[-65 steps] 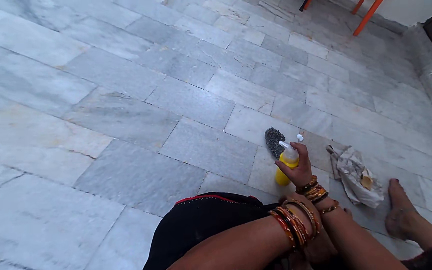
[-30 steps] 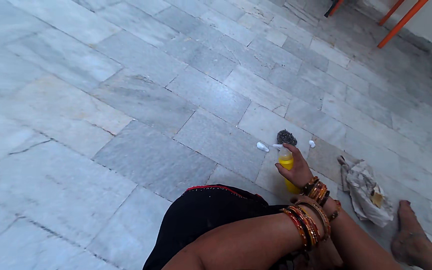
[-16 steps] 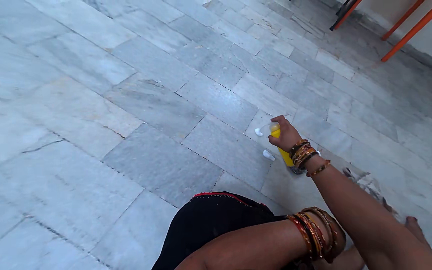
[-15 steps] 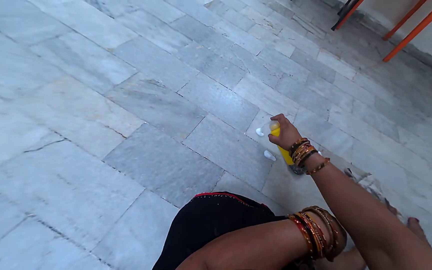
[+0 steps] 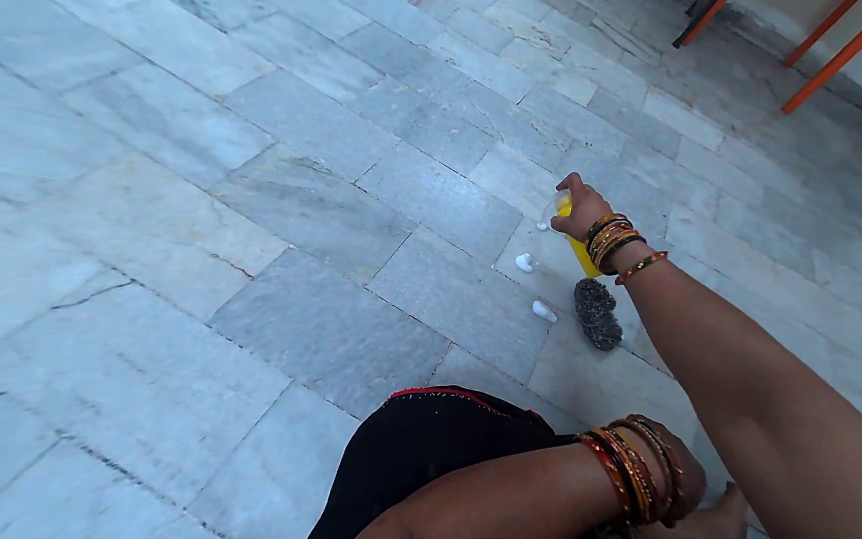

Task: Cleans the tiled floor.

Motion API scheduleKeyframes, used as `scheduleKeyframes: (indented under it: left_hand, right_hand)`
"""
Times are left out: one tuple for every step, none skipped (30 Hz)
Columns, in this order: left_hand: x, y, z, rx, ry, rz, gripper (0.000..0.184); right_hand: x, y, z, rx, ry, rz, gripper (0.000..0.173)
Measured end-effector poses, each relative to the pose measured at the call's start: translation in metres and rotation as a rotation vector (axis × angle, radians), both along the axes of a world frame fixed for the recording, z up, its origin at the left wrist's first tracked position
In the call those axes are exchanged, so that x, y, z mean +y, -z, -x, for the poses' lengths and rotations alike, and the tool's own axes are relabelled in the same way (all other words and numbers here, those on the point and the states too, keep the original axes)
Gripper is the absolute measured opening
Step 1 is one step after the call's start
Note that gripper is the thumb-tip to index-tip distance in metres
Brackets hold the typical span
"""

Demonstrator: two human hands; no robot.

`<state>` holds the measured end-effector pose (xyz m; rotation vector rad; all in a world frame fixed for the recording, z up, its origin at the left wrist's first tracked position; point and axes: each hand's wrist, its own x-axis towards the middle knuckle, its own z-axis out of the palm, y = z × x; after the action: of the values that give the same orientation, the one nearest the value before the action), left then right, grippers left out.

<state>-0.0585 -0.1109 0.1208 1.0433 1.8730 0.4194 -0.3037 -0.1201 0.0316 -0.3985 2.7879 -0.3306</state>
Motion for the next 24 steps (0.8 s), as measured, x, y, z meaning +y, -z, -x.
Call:
scheduleKeyframes:
  left_hand:
    - [-0.001, 0.0, 0.0, 0.02, 0.026, -0.004, 0.044]
    - [0.001, 0.002, 0.001, 0.043, 0.06, -0.004, 0.044]
    - [0.005, 0.006, 0.002, 0.055, 0.098, 0.0, 0.045]
    - [0.009, 0.013, 0.003, 0.061, 0.115, -0.006, 0.045]
    - [0.014, 0.021, 0.004, 0.055, 0.114, -0.015, 0.045]
    - [0.02, 0.033, 0.004, 0.049, 0.097, -0.032, 0.045]
    - [0.028, 0.05, 0.003, 0.052, 0.067, -0.065, 0.043]
    - [0.035, 0.061, 0.003, 0.047, 0.05, -0.076, 0.043]
    - [0.039, 0.066, 0.003, 0.041, 0.039, -0.077, 0.043]
    - [0.041, 0.069, 0.003, 0.036, 0.035, -0.07, 0.044]
    - [0.042, 0.07, 0.003, 0.032, 0.037, -0.061, 0.044]
    - [0.043, 0.07, 0.003, 0.033, 0.046, -0.049, 0.044]
    - [0.044, 0.069, 0.003, 0.036, 0.058, -0.039, 0.043]
    - [0.044, 0.069, 0.002, 0.037, 0.072, -0.029, 0.042]
    - [0.044, 0.069, 0.002, 0.033, 0.082, -0.02, 0.042]
    - [0.045, 0.07, 0.002, 0.027, 0.092, -0.012, 0.041]
    - [0.045, 0.071, 0.002, 0.023, 0.101, -0.007, 0.04]
    - [0.045, 0.072, 0.002, 0.023, 0.105, -0.004, 0.039]
    - [0.046, 0.073, 0.003, 0.02, 0.105, 0.001, 0.04]
    - [0.047, 0.074, 0.003, 0.016, 0.103, 0.005, 0.041]
    - [0.048, 0.075, 0.004, 0.012, 0.098, 0.01, 0.044]
    - [0.048, 0.077, 0.004, 0.007, 0.091, 0.013, 0.047]
    - [0.049, 0.079, 0.004, 0.005, 0.079, 0.011, 0.049]
    - [0.05, 0.081, 0.004, 0.003, 0.066, 0.01, 0.05]
  right_hand:
    - [0.001, -0.002, 0.001, 0.002, 0.004, -0.001, 0.073]
    - [0.004, -0.004, 0.003, -0.001, 0.006, 0.003, 0.072]
    - [0.007, -0.006, 0.005, -0.013, 0.008, 0.012, 0.072]
    - [0.011, -0.007, 0.008, -0.029, 0.008, 0.026, 0.072]
    - [0.017, -0.008, 0.011, -0.038, 0.012, 0.038, 0.073]
    - [0.025, -0.009, 0.014, -0.036, 0.023, 0.044, 0.075]
    - [0.034, -0.012, 0.016, -0.026, 0.041, 0.043, 0.078]
    - [0.044, -0.015, 0.018, -0.01, 0.06, 0.035, 0.08]
    - [0.055, -0.017, 0.019, 0.007, 0.071, 0.019, 0.08]
    - [0.066, -0.02, 0.02, 0.021, 0.078, 0.0, 0.079]
    - [0.076, -0.022, 0.019, 0.026, 0.083, -0.016, 0.078]
    - [0.086, -0.023, 0.019, 0.027, 0.088, -0.033, 0.076]
    - [0.094, -0.023, 0.018, 0.028, 0.089, -0.052, 0.074]
    - [0.102, -0.02, 0.017, 0.025, 0.089, -0.069, 0.072]
    - [0.108, -0.017, 0.015, 0.018, 0.092, -0.085, 0.071]
    - [0.114, -0.014, 0.014, 0.008, 0.093, -0.096, 0.069]
    - [0.119, -0.011, 0.014, -0.009, 0.094, -0.102, 0.068]
    - [0.124, -0.008, 0.014, -0.033, 0.098, -0.101, 0.068]
    - [0.128, -0.005, 0.014, -0.059, 0.098, -0.086, 0.069]
    - [0.133, -0.001, 0.015, -0.076, 0.095, -0.056, 0.069]
    - [0.138, 0.002, 0.016, -0.075, 0.105, -0.013, 0.07]
    - [0.143, 0.005, 0.016, -0.049, 0.134, 0.035, 0.072]
    - [0.149, 0.006, 0.017, -0.006, 0.178, 0.099, 0.076]
    - [0.156, 0.005, 0.018, 0.044, 0.227, 0.164, 0.079]
